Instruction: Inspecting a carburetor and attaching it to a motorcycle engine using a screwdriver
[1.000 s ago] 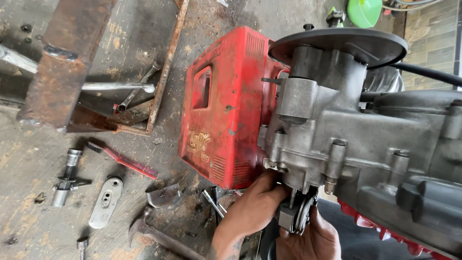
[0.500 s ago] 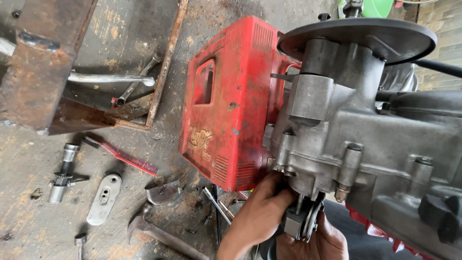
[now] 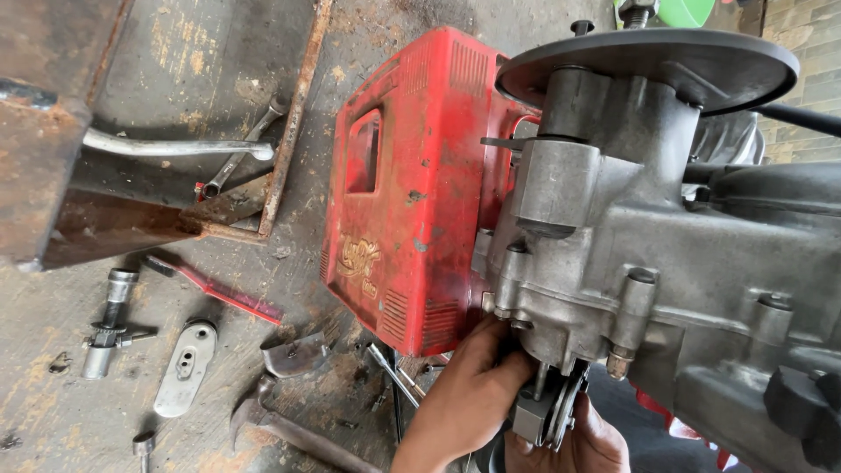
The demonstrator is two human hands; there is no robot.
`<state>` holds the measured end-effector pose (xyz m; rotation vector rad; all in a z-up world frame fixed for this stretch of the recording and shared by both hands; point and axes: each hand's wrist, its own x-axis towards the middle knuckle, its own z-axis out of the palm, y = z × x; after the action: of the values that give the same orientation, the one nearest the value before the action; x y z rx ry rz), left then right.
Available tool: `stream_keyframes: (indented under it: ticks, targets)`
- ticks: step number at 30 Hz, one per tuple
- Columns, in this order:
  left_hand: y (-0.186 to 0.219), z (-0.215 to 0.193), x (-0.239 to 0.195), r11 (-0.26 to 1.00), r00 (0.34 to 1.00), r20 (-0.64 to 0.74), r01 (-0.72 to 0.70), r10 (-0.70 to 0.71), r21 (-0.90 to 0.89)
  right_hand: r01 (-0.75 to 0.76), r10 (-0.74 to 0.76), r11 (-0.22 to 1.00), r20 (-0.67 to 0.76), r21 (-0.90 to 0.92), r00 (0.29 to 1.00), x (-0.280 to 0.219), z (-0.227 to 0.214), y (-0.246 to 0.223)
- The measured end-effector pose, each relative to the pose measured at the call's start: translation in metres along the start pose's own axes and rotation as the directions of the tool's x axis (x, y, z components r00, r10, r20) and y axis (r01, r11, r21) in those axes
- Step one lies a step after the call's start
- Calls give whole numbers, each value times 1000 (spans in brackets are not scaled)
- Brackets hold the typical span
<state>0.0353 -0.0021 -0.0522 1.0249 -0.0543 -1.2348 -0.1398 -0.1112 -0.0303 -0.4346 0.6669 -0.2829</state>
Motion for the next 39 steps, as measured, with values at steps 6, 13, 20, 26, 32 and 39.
stream_keyframes:
  ticks: [6,13,20,26,32,39]
  targets:
    - [-1,0,0,990,1000,-6,-14,15,143,79,-93,993,169,83,981,3,5,12]
    - [4,4,-2,987,998,5,-70,70,144,42,-43,998,31,39,999,-1,2,6]
    - [-45,22,6,967,989,18,-146,146,209,-63,61,998,54,27,997,-4,-20,-11]
    - [-67,26,4,689,869,121,-458,479,562,33,-38,998,-90,-55,995,-11,-51,-18]
    - [-46,27,5,986,999,-18,-38,42,161,37,-47,997,-169,-62,985,-13,-46,-15]
    - [-52,30,3,976,998,-6,-67,70,206,61,-80,990,-153,-124,985,-14,-46,-19]
